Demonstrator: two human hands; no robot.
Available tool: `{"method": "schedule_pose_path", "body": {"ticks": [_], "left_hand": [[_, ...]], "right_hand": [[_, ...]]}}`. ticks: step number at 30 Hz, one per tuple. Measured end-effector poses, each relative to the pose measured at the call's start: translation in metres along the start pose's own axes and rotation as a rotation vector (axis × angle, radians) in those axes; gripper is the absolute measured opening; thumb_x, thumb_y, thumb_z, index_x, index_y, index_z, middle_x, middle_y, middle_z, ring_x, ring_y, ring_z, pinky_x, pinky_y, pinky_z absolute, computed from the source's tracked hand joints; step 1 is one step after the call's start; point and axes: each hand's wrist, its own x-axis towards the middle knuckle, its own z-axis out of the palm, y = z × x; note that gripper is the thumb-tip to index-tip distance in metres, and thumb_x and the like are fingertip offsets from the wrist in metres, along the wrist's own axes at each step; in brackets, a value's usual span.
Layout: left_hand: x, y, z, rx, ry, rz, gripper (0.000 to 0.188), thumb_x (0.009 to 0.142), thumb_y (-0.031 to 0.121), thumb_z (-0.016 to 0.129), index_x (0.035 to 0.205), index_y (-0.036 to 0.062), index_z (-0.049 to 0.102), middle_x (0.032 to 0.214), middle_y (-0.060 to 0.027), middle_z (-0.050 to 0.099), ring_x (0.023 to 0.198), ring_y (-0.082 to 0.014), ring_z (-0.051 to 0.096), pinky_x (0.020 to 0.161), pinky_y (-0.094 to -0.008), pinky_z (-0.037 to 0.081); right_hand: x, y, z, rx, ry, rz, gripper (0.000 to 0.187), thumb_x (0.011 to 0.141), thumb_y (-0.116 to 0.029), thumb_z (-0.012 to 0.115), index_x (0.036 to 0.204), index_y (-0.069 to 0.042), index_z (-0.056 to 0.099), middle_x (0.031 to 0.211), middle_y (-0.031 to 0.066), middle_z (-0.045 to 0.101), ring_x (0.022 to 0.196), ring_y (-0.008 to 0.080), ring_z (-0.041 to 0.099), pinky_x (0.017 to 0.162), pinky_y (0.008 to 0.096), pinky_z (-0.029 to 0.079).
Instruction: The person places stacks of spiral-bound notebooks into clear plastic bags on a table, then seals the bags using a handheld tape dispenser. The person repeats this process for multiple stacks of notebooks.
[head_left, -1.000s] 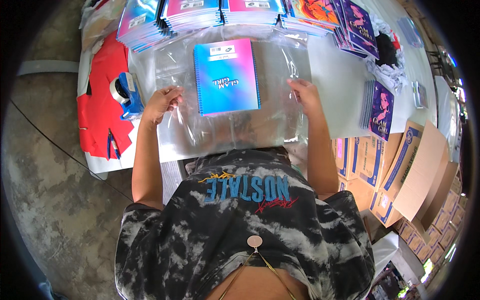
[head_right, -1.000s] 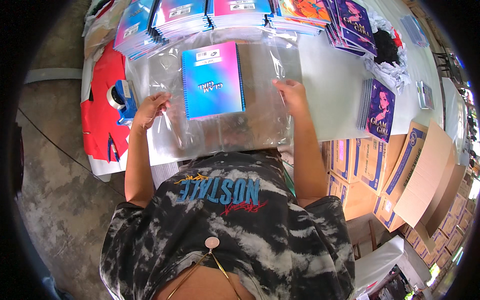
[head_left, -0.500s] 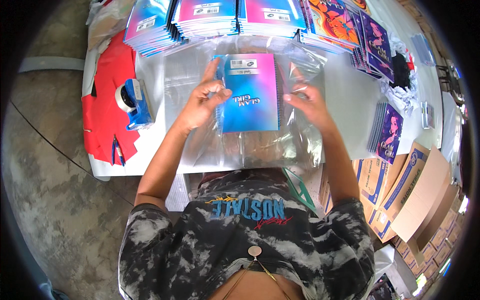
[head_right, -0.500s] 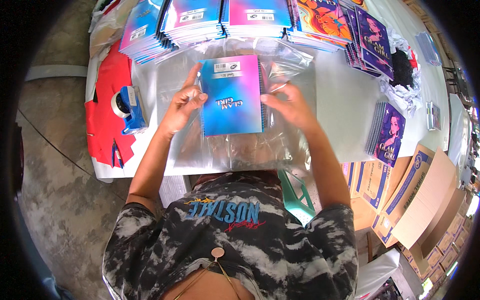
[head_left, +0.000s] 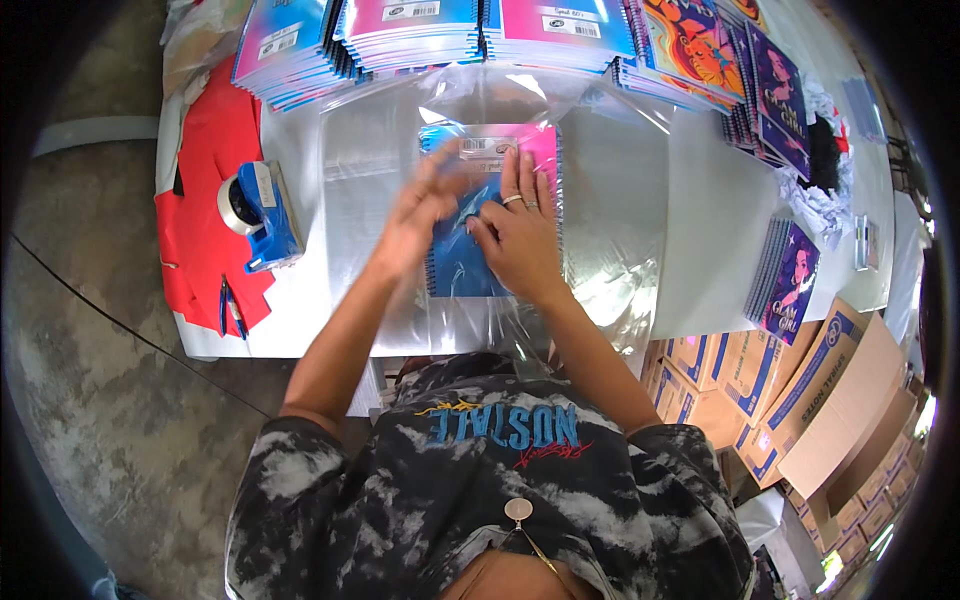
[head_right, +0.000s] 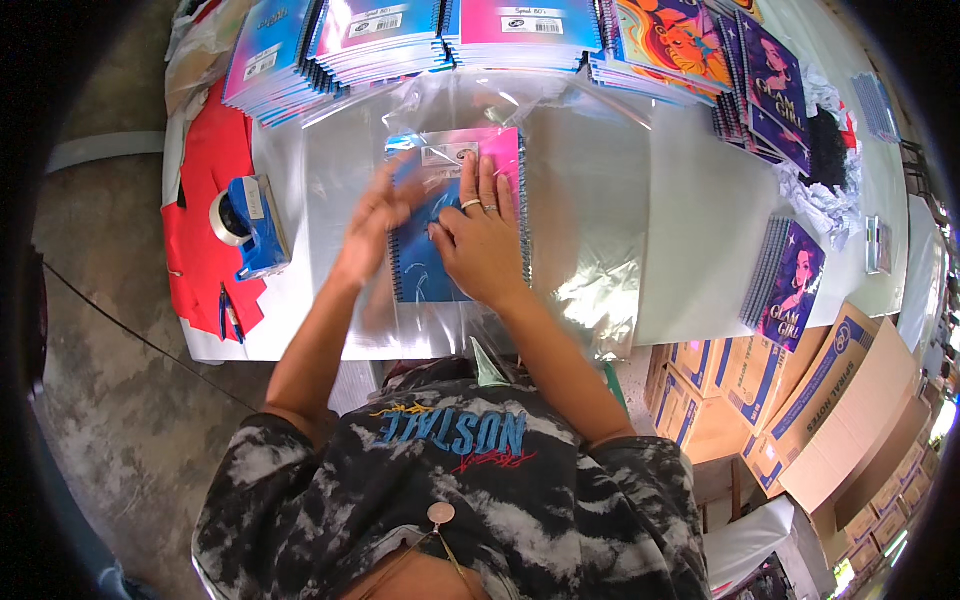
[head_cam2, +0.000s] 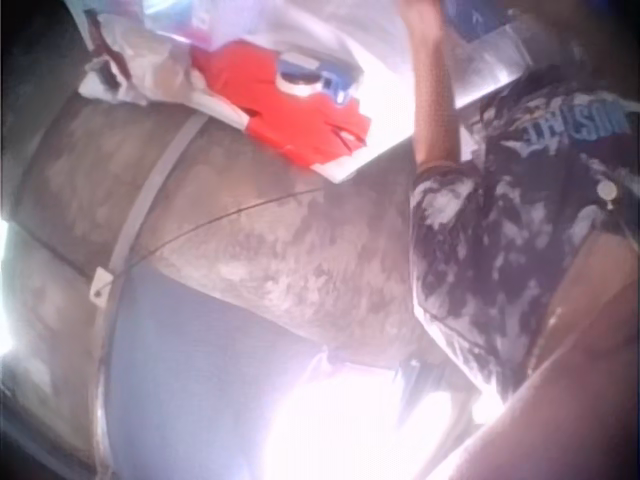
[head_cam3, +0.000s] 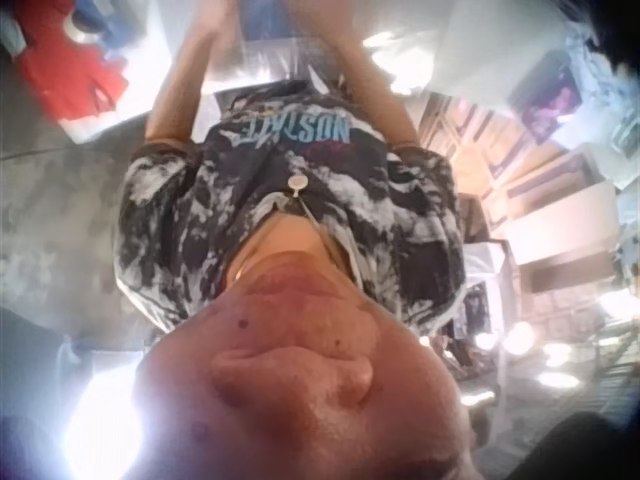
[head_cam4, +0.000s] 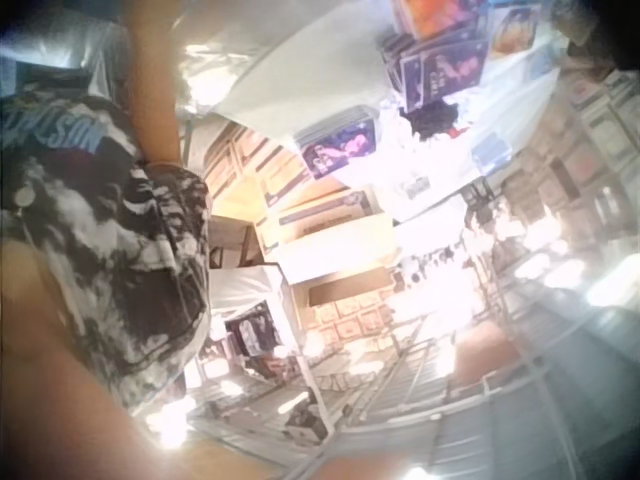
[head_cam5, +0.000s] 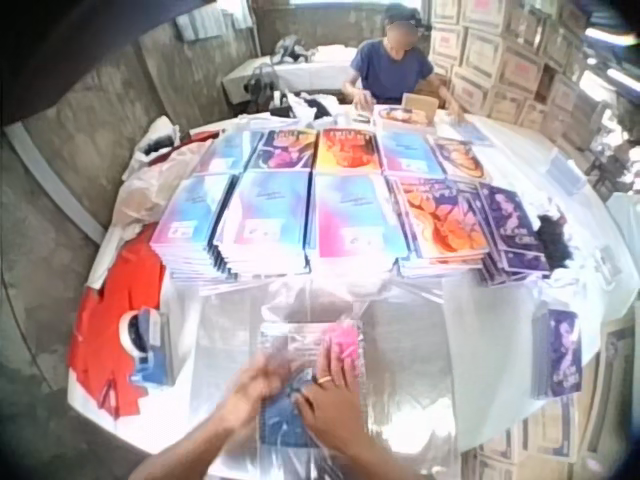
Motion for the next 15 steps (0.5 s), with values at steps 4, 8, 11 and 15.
{"method": "schedule_pose_path", "body": {"ticks": [4, 8, 11, 15], "left_hand": [[0.085, 0.010, -0.053, 0.992, 0.374, 0.342, 0.058, 0.073, 0.039, 0.068, 0.113, -0.0009, 0.054, 0.112, -0.0204, 0.056, 0.103, -0.0329, 0.054, 0.088, -0.0397, 0.042], [0.135, 0.059, -0.043, 1.073, 0.206, 0.116, 0.050, 0.070, 0.049, 0.069, 0.089, 0.0034, 0.067, 0.094, -0.0148, 0.065, 0.078, -0.0316, 0.062, 0.070, -0.0383, 0.048], [0.135, 0.083, -0.025, 0.997, 0.857, 0.460, 0.040, 0.077, 0.048, 0.062, 0.091, 0.0097, 0.068, 0.098, -0.0104, 0.065, 0.077, -0.0268, 0.062, 0.066, -0.0357, 0.047], [0.104, 0.052, 0.010, 1.229, 0.182, 0.087, 0.038, 0.081, 0.043, 0.060, 0.090, 0.0067, 0.067, 0.090, -0.0116, 0.067, 0.075, -0.0294, 0.063, 0.066, -0.0360, 0.048]], "right_hand": [[0.001, -0.006, 0.003, -0.001, 0.029, -0.014, 0.023, 0.083, -0.026, 0.057, 0.072, -0.005, 0.058, 0.143, 0.0230, 0.024, 0.135, 0.0361, 0.018, 0.109, 0.0452, 0.013], [0.002, -0.005, 0.002, -0.033, 0.054, -0.033, 0.018, 0.078, -0.022, 0.059, 0.074, -0.005, 0.061, 0.141, 0.0249, 0.028, 0.133, 0.0375, 0.024, 0.108, 0.0463, 0.016], [0.001, -0.002, 0.004, -0.031, 0.081, -0.010, 0.019, 0.079, -0.023, 0.059, 0.074, -0.005, 0.061, 0.141, 0.0236, 0.028, 0.133, 0.0359, 0.023, 0.108, 0.0452, 0.016], [-0.001, 0.000, 0.006, -0.025, 0.095, -0.015, 0.021, 0.081, -0.025, 0.057, 0.073, -0.005, 0.060, 0.143, 0.0206, 0.027, 0.135, 0.0337, 0.021, 0.109, 0.0433, 0.015]]}}
